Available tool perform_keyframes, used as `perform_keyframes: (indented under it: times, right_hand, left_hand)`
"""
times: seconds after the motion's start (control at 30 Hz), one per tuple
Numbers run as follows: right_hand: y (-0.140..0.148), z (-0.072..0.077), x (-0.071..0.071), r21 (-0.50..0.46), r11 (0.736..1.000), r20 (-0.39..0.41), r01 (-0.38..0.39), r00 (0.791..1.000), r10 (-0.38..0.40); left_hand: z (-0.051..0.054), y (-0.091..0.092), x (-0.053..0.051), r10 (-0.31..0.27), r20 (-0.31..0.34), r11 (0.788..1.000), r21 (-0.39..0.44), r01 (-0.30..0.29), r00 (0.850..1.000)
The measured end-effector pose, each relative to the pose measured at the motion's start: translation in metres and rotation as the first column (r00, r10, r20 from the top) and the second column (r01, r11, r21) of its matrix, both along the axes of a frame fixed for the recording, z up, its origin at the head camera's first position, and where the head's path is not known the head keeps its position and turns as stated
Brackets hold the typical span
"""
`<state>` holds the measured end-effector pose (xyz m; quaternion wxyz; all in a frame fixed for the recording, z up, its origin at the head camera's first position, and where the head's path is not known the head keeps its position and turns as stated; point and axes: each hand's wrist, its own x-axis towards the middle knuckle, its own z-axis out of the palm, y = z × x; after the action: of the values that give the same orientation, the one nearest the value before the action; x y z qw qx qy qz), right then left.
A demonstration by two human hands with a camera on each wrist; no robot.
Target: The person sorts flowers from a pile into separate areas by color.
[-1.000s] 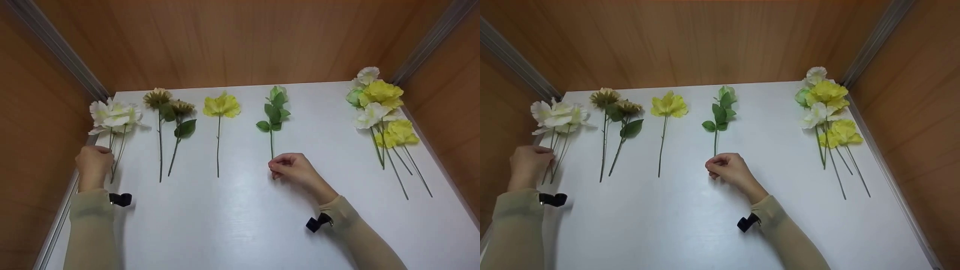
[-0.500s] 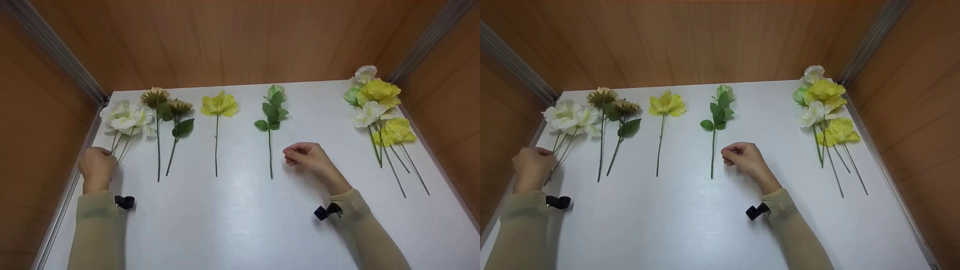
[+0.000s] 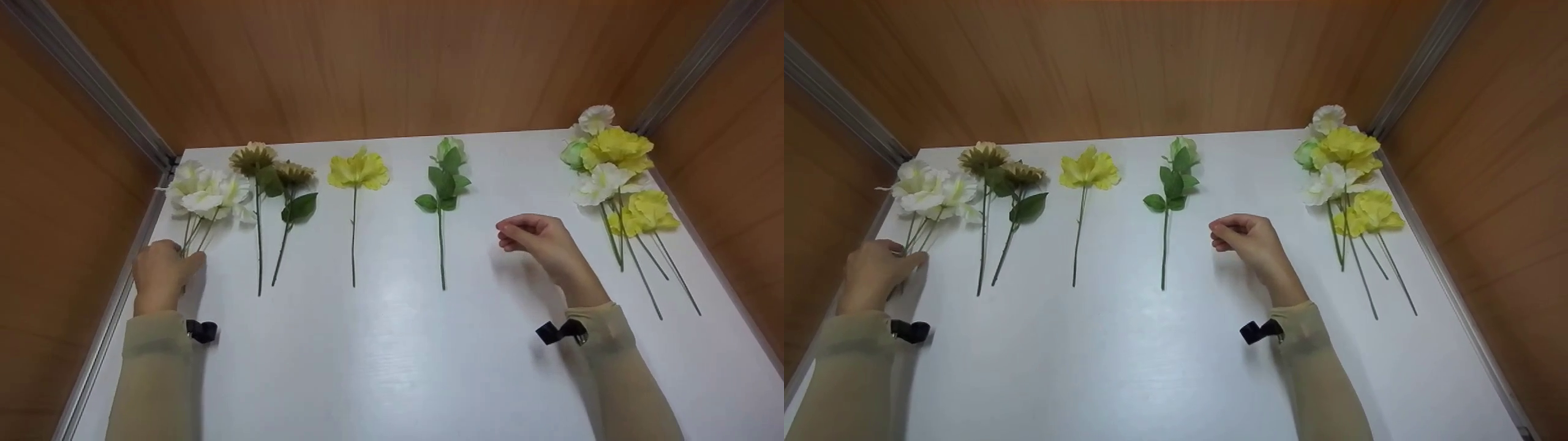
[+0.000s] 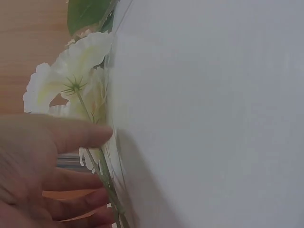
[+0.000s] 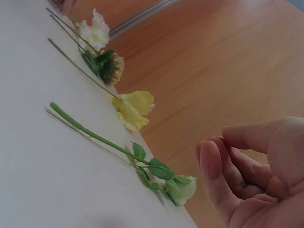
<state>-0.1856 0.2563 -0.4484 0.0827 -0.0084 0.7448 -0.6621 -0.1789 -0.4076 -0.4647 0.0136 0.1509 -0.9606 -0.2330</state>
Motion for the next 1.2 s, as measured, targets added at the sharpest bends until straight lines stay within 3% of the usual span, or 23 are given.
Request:
perform_keyframes:
  times: [0.2, 0.3, 0.37, 0.47, 0.53, 0.6, 0.77, 0.93, 1.07, 1.2]
  right_hand:
    - [0.056, 0.007, 0.002, 0.071, 0.986, -0.032, 0.154, 0.988, -0.152]
    - [0.094, 0.005, 0.003, 0.185, 0.945, -0.003, 0.268, 0.962, -0.272]
    - [0.119, 0.002, 0.004, 0.319, 0.889, -0.002, 0.327, 0.939, -0.345]
    - [0.151, -0.004, 0.005, 0.55, 0.758, -0.048, 0.352, 0.919, -0.391]
    - [0.166, -0.009, 0.007, 0.652, 0.679, -0.071, 0.336, 0.92, -0.386]
    - [0.175, -0.013, 0.008, 0.703, 0.643, -0.068, 0.303, 0.929, -0.364]
    - [0.181, -0.022, 0.01, 0.765, 0.596, -0.063, 0.247, 0.948, -0.311]
    - [0.178, -0.03, 0.009, 0.788, 0.559, -0.092, 0.258, 0.947, -0.306]
    - [0.174, -0.035, 0.007, 0.785, 0.561, -0.11, 0.263, 0.951, -0.29]
    - [0.171, -0.035, 0.007, 0.771, 0.587, -0.072, 0.246, 0.95, -0.304]
  left_hand:
    - [0.0, 0.002, 0.003, 0.005, 0.004, 1.0, 0.02, -0.005, 1.0]
    - [0.0, 0.001, 0.003, 0.012, -0.003, 1.0, 0.02, -0.012, 1.0]
    - [0.0, 0.0, 0.003, 0.021, -0.011, 1.0, 0.011, -0.021, 1.0]
    - [-0.001, -0.002, 0.004, 0.033, -0.021, 0.999, -0.013, -0.033, 0.999]
    - [-0.001, -0.004, 0.005, 0.037, -0.027, 0.999, -0.027, -0.038, 0.999]
    - [-0.001, -0.005, 0.006, 0.043, -0.023, 0.999, -0.021, -0.044, 0.999]
    - [0.004, -0.003, 0.007, 0.052, 0.004, 0.999, 0.002, -0.052, 0.999]
    - [0.009, -0.002, 0.009, 0.043, 0.037, 0.999, -0.018, -0.042, 0.998]
    - [0.013, -0.001, 0.01, 0.041, 0.081, 0.999, -0.003, -0.041, 0.996]
    - [0.015, 0.0, 0.01, 0.05, 0.099, 0.999, 0.015, -0.051, 0.994]
